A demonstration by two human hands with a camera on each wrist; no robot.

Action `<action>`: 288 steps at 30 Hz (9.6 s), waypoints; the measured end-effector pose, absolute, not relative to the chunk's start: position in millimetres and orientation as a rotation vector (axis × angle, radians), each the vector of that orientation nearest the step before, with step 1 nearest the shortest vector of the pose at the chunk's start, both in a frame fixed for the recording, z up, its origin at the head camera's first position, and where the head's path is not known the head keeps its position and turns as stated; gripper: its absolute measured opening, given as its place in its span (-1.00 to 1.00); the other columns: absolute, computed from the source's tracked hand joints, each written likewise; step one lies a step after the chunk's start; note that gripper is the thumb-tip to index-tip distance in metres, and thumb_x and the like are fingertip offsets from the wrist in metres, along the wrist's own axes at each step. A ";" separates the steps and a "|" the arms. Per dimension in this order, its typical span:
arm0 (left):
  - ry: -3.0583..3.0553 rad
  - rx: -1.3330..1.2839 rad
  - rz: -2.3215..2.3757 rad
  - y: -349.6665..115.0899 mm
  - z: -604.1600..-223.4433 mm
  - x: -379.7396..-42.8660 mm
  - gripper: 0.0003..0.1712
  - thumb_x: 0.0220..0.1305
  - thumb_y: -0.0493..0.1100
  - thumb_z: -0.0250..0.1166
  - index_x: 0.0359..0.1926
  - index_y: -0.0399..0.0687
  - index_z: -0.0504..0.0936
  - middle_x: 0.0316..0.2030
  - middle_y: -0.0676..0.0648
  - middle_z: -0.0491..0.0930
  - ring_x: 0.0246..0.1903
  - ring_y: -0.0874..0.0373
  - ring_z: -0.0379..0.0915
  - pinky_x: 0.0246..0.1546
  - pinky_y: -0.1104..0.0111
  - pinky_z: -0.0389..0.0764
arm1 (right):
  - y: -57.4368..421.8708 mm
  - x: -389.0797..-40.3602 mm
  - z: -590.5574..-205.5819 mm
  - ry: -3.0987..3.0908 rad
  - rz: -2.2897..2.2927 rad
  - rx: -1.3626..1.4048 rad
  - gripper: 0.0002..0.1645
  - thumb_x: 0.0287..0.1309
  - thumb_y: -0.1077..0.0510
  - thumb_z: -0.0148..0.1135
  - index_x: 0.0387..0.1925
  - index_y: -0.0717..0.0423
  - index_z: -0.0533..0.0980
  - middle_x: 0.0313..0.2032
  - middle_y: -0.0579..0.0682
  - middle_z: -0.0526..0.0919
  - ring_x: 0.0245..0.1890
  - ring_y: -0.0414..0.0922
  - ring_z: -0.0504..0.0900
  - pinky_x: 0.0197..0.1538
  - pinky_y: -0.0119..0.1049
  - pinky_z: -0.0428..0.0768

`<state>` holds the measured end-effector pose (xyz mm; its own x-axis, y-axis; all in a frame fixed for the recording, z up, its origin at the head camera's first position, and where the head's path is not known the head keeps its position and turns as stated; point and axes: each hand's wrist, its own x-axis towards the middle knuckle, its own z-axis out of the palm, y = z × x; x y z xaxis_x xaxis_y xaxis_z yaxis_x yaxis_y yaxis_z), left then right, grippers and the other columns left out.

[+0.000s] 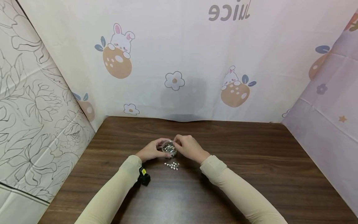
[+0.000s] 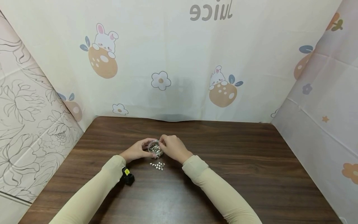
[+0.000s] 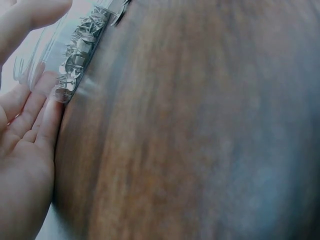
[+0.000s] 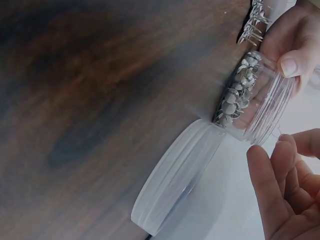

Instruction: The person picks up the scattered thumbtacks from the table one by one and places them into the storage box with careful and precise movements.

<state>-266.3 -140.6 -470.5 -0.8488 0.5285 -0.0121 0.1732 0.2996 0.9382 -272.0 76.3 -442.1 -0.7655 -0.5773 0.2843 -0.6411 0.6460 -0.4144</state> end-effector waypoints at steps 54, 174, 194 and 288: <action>2.291 0.608 1.619 -141.2 -501.9 -282.0 -0.17 -0.07 -0.09 0.50 0.27 0.08 0.35 0.10 -0.04 0.50 0.10 0.15 0.36 0.16 0.06 0.38 | 92.2 -242.8 -454.6 -2.880 0.584 1.349 -0.92 0.08 0.23 0.19 -0.46 -0.02 0.53 -0.66 -0.24 0.43 -0.68 -0.38 0.33 -0.56 -0.48 0.41; 2.289 0.576 1.619 -141.5 -501.2 -281.1 -0.17 -0.10 -0.09 0.51 0.25 0.18 0.37 0.06 0.00 0.52 0.05 0.18 0.38 0.13 0.05 0.40 | 89.7 -246.6 -451.9 -2.974 0.632 1.405 -0.90 0.13 0.14 0.18 -0.49 -0.08 0.50 -0.61 -0.27 0.51 -0.64 -0.39 0.42 -0.52 -0.47 0.47; 2.293 0.563 1.619 -141.3 -501.5 -280.1 -0.19 -0.10 -0.08 0.51 0.23 0.22 0.38 0.07 0.00 0.52 0.07 0.18 0.36 0.15 0.04 0.37 | 89.3 -248.2 -451.6 -2.994 0.578 1.425 -0.84 0.16 0.18 0.16 -0.53 -0.05 0.50 -0.63 -0.24 0.47 -0.67 -0.38 0.36 -0.53 -0.46 0.42; 2.252 0.640 1.568 -139.5 -475.2 -269.8 -0.18 0.02 -0.15 0.43 0.30 -0.09 0.29 0.13 -0.22 0.45 0.12 0.00 0.32 0.17 -0.06 0.32 | 84.3 -246.0 -454.4 -2.915 0.630 1.421 -0.93 0.17 0.13 0.22 -0.43 -0.04 0.52 -0.59 -0.24 0.51 -0.63 -0.38 0.41 -0.52 -0.48 0.46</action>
